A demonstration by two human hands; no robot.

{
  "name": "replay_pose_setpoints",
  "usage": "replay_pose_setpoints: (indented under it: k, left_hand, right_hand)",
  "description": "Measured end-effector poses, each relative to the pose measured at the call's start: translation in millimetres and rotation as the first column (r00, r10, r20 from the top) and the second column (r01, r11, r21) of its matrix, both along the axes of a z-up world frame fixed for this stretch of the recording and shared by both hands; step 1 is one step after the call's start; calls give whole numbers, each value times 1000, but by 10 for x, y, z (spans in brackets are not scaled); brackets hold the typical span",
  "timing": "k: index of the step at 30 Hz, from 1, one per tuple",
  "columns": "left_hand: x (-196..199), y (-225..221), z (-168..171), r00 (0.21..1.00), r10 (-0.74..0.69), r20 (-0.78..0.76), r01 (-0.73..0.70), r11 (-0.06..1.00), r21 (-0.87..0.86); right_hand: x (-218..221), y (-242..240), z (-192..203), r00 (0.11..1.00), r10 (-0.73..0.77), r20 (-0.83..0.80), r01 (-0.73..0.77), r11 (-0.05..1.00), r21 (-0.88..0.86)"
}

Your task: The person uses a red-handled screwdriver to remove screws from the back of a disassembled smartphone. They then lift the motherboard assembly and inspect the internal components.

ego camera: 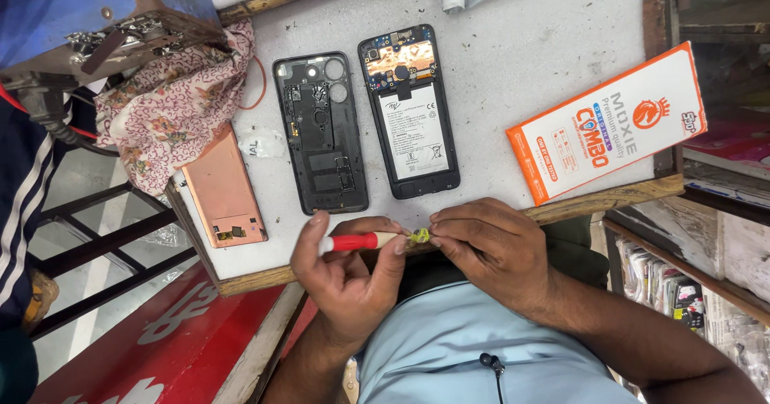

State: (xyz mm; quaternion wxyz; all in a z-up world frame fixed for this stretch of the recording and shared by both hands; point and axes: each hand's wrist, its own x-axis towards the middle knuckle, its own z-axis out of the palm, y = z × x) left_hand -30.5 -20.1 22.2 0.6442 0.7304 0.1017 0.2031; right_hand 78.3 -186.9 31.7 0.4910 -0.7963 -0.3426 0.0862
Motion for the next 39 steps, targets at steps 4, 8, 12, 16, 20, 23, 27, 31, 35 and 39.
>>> replay_pose_setpoints:
  k: [4,8,12,16,20,23,27,31,35,39]
  left_hand:
    - [73,44,24,994,-58,95,31,965,260]
    - [129,88,78,978,-137,159,42,871,489]
    - [150,109,129,968,-194,157,83,843,532]
    - [207,177,84,976,-93,194,-36,818,573]
    - [244,295,16,989,-2,150,-96,761,642]
    - [261,320,-28,990,-8,144,-87,762,641]
    - [278,314,-60,989,-13,146,-85,761,643]
    - [329,301,-20,989,-31,143,-73,741,668]
    - [390,295,142,998,-57,0,40,711,702]
    - [438,364,299,951,-304,53,204,750,630]
  right_hand:
    - [-4,-15,-11,1000,17,21,-16,999,-45]
    - [-15,-12,-48,999,11,37,-9,999,-45]
    - [-9,-4,-44,999,29,35,-26,996,-85]
    - [7,0,-14,998,12,62,-5,993,-119]
    - [-7,17,4,998,-54,20,55,994,-98]
    - [-22,7,9,996,-92,-22,90,993,-74]
    - [-40,-40,-5,988,-130,-79,124,989,-76]
    - [-51,-88,-34,979,-164,-118,160,986,-45]
    - [-63,-177,-102,954,-180,-240,192,981,25]
    - [-67,-302,-214,948,-136,-289,193,965,177]
